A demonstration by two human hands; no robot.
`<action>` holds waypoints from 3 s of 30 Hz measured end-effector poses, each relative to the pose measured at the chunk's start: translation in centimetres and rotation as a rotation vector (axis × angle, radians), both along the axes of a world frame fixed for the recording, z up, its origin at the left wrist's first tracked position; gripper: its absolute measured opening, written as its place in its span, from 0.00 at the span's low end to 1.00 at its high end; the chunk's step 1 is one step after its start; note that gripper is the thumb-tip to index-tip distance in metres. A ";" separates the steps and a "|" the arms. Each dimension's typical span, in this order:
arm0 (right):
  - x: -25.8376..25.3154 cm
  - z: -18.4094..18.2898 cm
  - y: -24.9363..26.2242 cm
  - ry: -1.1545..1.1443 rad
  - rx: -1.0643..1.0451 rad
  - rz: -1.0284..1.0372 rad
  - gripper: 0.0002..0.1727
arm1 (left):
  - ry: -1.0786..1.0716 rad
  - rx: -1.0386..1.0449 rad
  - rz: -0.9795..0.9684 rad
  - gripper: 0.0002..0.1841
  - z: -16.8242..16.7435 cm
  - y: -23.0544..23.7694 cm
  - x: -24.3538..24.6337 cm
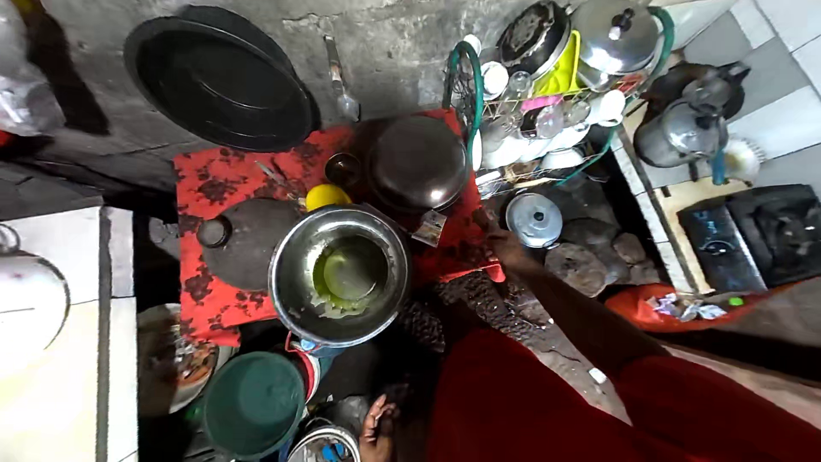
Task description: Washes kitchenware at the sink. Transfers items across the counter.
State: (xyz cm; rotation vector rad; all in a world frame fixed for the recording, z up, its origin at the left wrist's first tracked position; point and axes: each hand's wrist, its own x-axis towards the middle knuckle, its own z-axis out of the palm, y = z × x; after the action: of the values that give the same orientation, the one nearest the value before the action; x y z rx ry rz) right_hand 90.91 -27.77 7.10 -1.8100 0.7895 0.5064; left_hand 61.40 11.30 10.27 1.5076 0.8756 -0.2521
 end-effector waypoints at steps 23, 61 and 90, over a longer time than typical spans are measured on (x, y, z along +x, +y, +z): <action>0.2 -3.8 21.1 0.210 0.405 0.229 0.25 | 0.062 -0.006 0.667 0.18 0.6 -6.9 -8.8; -44.1 11.6 41.1 -0.597 0.506 1.695 0.24 | -0.148 0.358 1.841 0.18 -2.6 -23.9 -42.9; -62.4 3.7 41.7 -0.040 0.351 2.151 0.17 | -0.287 -0.046 2.328 0.33 -4.3 -19.6 -53.6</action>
State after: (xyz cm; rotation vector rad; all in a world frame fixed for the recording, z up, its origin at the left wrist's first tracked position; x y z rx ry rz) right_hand 28.48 13.95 10.76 -1.6101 -1.5558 1.6790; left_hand 7.78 -8.28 5.97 -0.2381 1.7141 1.5339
